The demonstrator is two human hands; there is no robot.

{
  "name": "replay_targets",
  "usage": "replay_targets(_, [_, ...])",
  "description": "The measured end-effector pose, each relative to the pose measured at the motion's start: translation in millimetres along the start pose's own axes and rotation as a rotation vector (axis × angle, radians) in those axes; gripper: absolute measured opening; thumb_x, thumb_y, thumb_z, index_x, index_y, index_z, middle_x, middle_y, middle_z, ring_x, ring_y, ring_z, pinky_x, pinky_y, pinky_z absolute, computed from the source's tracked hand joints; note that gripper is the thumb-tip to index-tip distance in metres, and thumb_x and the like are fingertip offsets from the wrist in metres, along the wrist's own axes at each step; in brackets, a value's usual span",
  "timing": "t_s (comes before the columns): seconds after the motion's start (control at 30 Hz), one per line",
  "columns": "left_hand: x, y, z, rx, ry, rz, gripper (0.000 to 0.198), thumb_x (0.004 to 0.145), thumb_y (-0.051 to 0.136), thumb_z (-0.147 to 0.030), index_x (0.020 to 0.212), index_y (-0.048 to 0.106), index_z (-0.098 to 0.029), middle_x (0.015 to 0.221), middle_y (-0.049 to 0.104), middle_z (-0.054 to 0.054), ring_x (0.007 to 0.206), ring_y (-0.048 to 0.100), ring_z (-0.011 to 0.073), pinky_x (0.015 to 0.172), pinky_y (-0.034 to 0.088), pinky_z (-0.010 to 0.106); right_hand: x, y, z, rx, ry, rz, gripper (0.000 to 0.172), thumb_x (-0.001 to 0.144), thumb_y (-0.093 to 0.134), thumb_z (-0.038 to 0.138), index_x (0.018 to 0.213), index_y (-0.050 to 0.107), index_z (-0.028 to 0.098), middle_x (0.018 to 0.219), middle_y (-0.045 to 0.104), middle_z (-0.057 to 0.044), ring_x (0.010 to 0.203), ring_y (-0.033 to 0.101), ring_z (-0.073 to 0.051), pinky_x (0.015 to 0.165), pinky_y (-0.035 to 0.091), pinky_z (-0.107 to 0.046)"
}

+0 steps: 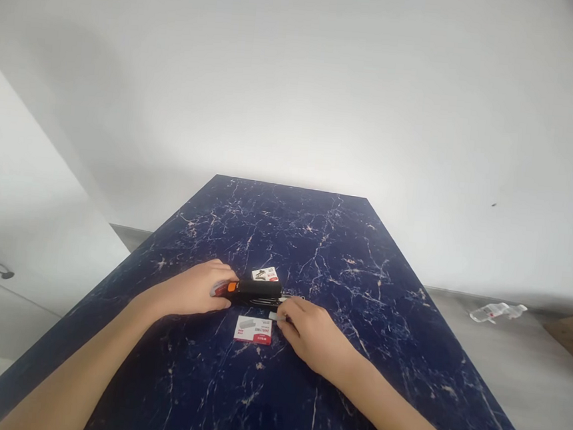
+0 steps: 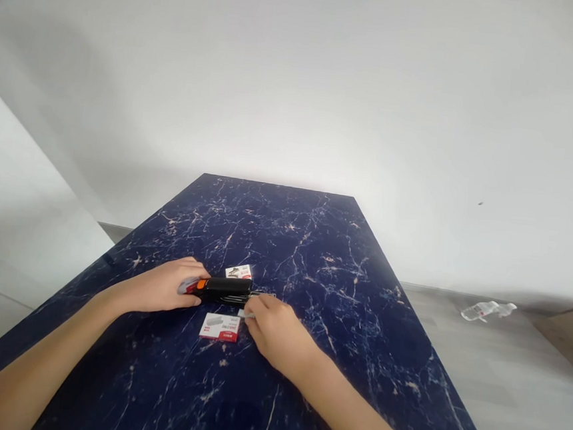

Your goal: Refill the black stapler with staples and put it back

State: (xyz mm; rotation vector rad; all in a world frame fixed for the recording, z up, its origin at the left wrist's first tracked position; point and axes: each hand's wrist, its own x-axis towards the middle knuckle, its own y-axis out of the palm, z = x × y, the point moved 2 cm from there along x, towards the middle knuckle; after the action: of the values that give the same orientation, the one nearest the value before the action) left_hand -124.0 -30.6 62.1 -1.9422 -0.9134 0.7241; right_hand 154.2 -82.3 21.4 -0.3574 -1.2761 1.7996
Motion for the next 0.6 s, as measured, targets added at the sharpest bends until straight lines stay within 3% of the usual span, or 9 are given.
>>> replay_targets(0.1, [0.0,-0.4,-0.6,0.000,0.018,-0.016,0.020,0.090,0.070,-0.040,0.105,0.070,-0.027,0.104,0.069,0.005,0.103,0.063,0.0279,0.080,0.048,0.037,2.1,-7.2,-4.9,0.225,0.083,-0.041,0.020,0.094,0.065,0.007,0.105,0.073,0.022,0.100,0.072,-0.003,0.078,0.067,-0.016,0.071,0.057,-0.029])
replay_targets(0.27, [-0.7,-0.4,0.5,0.005,-0.008,-0.005,0.023,0.089,0.070,-0.041,0.108,0.070,-0.028,0.106,0.070,0.005,0.104,0.063,0.0280,0.080,0.048,0.036,6.0,-19.4,-17.6,0.488,0.202,-0.090,0.016,0.093,0.069,0.018,0.094,0.082,0.028,0.109,0.076,-0.002,0.091,0.073,-0.017,0.083,0.061,-0.030])
replay_targets(0.37, [-0.5,0.4,2.4,-0.008,-0.017,-0.001,0.025,0.089,0.070,-0.042,0.110,0.070,-0.028,0.108,0.070,0.006,0.104,0.063,0.0283,0.079,0.049,0.036,6.6,-22.5,-26.4,0.550,0.343,-0.129,0.013,0.091,0.072,0.024,0.092,0.084,0.029,0.115,0.079,-0.001,0.097,0.076,-0.020,0.088,0.063,-0.034])
replay_targets(0.6, [1.9,3.2,6.4,0.008,-0.017,0.004,0.025,0.090,0.068,-0.043,0.110,0.069,-0.029,0.110,0.069,0.006,0.105,0.062,0.0291,0.082,0.048,0.037,9.2,-18.8,-38.4,0.604,0.490,-0.164,0.013,0.087,0.076,0.036,0.094,0.083,0.028,0.098,0.082,-0.002,0.089,0.078,-0.023,0.087,0.062,-0.038])
